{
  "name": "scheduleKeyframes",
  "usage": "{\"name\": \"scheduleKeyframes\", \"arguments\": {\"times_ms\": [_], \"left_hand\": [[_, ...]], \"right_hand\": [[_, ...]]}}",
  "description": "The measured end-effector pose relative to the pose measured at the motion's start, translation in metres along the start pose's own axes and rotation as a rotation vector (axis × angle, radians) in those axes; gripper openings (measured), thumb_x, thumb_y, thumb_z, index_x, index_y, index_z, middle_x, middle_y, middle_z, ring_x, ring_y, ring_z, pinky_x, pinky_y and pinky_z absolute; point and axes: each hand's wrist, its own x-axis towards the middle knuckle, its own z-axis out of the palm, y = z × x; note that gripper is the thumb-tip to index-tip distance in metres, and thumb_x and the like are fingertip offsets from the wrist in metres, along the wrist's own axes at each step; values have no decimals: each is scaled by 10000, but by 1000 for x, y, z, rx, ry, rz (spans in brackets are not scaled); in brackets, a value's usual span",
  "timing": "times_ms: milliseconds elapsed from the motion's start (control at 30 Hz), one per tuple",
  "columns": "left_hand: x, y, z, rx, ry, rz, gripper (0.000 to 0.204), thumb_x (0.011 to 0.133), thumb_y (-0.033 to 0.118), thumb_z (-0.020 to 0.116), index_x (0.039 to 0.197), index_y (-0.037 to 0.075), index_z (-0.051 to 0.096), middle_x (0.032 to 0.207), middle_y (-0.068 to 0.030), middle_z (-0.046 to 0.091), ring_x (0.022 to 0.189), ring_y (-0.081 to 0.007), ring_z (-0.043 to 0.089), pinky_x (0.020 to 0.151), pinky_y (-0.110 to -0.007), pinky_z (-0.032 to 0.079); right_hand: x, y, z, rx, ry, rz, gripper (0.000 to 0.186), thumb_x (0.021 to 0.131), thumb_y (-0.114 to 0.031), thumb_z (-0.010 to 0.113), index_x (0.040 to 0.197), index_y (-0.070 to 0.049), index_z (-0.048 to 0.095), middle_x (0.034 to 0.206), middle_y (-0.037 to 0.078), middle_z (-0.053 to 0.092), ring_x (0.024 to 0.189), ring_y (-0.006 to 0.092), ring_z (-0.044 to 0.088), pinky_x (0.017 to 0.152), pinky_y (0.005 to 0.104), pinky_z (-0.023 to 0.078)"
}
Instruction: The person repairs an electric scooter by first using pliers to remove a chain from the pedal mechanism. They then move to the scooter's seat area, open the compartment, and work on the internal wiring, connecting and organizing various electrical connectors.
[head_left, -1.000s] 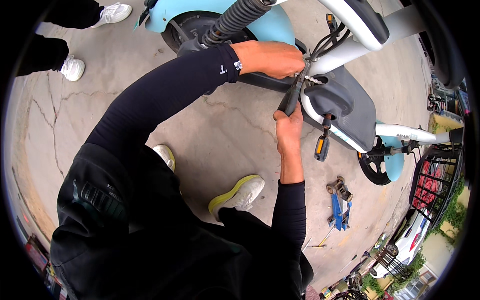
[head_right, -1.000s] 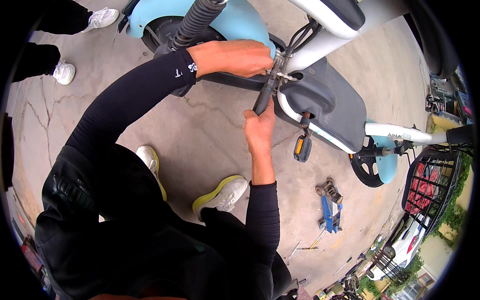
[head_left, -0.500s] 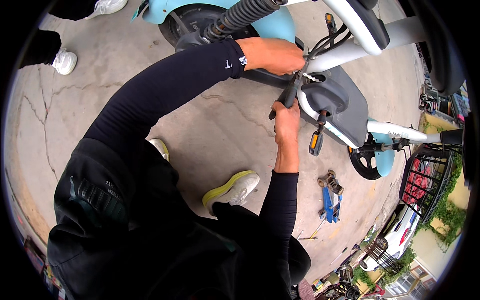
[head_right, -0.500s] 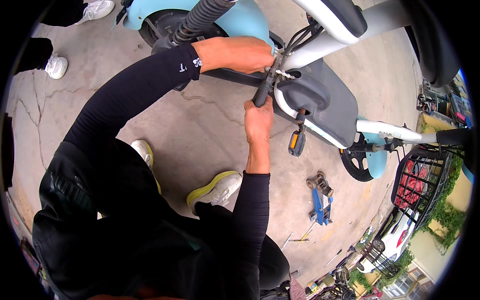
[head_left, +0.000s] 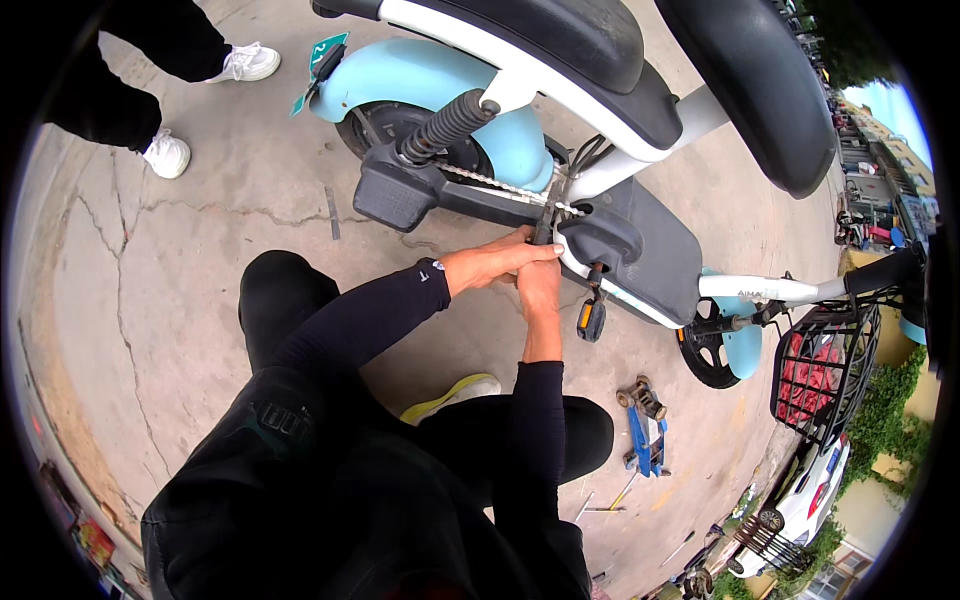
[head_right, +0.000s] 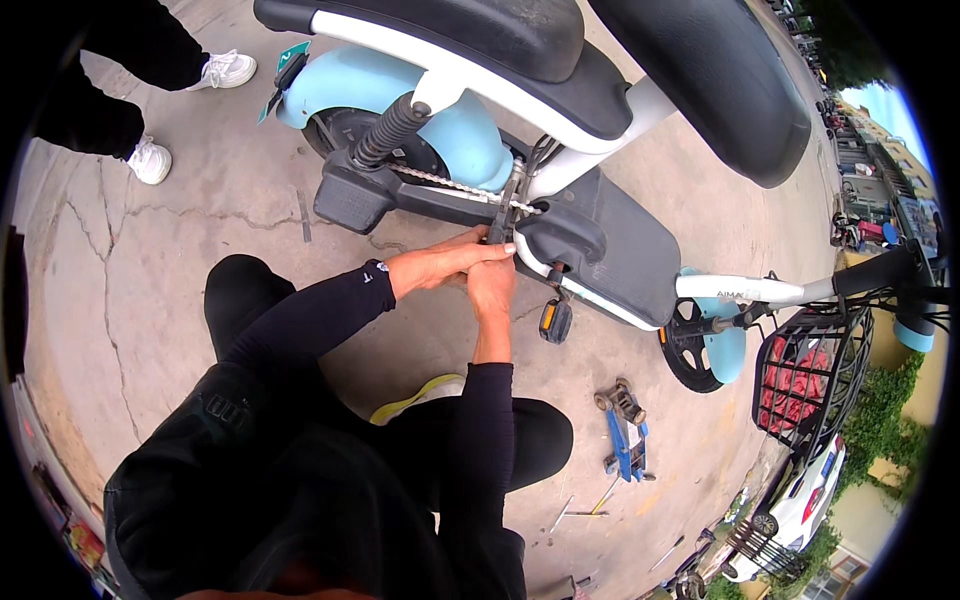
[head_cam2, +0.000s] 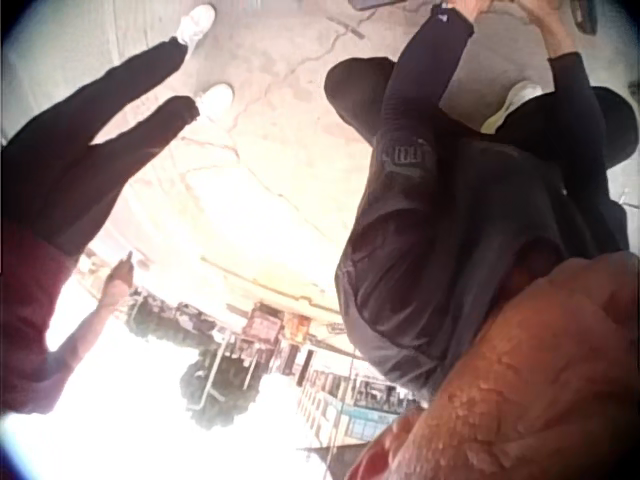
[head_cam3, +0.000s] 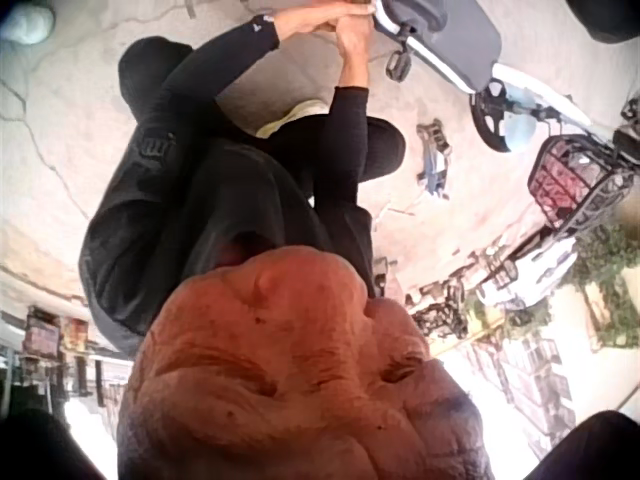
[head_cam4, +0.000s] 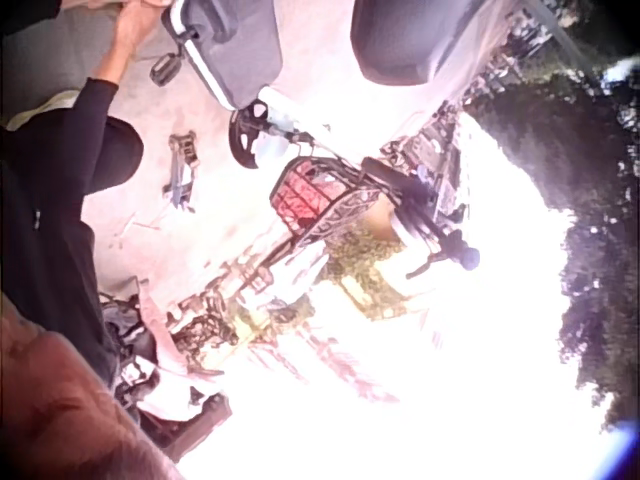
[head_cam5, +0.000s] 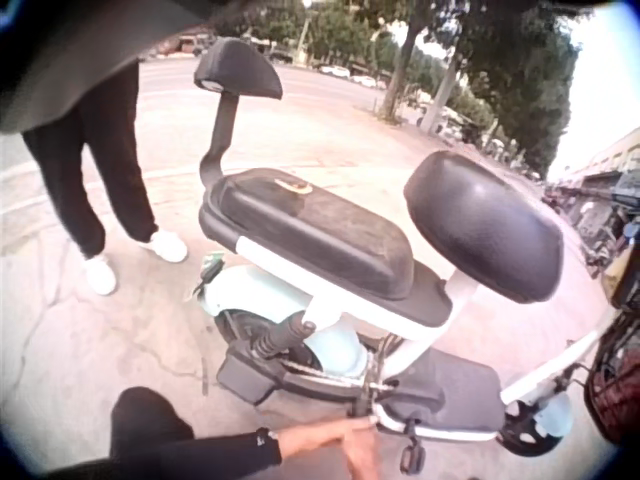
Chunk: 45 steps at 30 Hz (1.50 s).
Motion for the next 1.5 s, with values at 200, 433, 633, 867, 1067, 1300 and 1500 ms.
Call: {"name": "scheduleKeyframes", "arguments": {"times_ms": [200,433,633,867,1067,1300,1500], "left_hand": [[27,-8,1,237,78,99,880,874,603,666,1386,-75,435,1317,-228,550,1248,-307,523,1030,-415,433],[36,-19,3,460,282,244,733,880,576,633,1126,-114,611,1043,-229,676,969,-283,657,850,-396,517],[39,-22,10,487,407,192,771,876,594,627,1136,-131,620,1032,-245,685,972,-304,672,851,-399,520],[17,-23,20,87,155,26,892,819,580,708,1339,-110,485,1307,-283,559,1229,-344,549,1029,-431,431],[20,-20,15,71,117,-67,914,818,601,714,1346,-104,473,1331,-279,535,1281,-332,510,1062,-424,406],[21,-17,19,35,200,-75,922,823,622,701,1346,-103,476,1332,-278,532,1286,-338,503,1071,-442,397],[18,-16,10,160,17,6,920,834,635,683,1336,-108,479,1324,-283,531,1283,-342,500,1077,-442,390]], "right_hand": [[-17,7,0,-112,97,-145,604,843,-394,686,1275,6,552,1173,227,663,1105,359,643,915,426,491],[-13,30,13,43,121,-153,682,875,-451,684,1352,3,508,1221,117,644,1108,253,626,911,364,478],[-11,18,7,98,60,-61,655,927,-448,624,1381,3,482,1253,129,622,1111,235,601,909,368,469],[-29,-8,-12,-64,-52,161,616,938,-425,606,1335,35,504,1215,148,623,1074,233,591,897,366,465],[-24,9,-7,93,-6,119,638,910,-445,638,1316,33,519,1239,132,600,1093,237,568,910,379,455],[-9,30,3,166,24,45,648,901,-436,647,1333,25,502,1254,141,589,1129,236,554,951,386,443],[-27,10,-6,115,-34,64,644,876,-370,682,1350,24,493,1272,147,577,1160,242,542,966,387,438]]}}
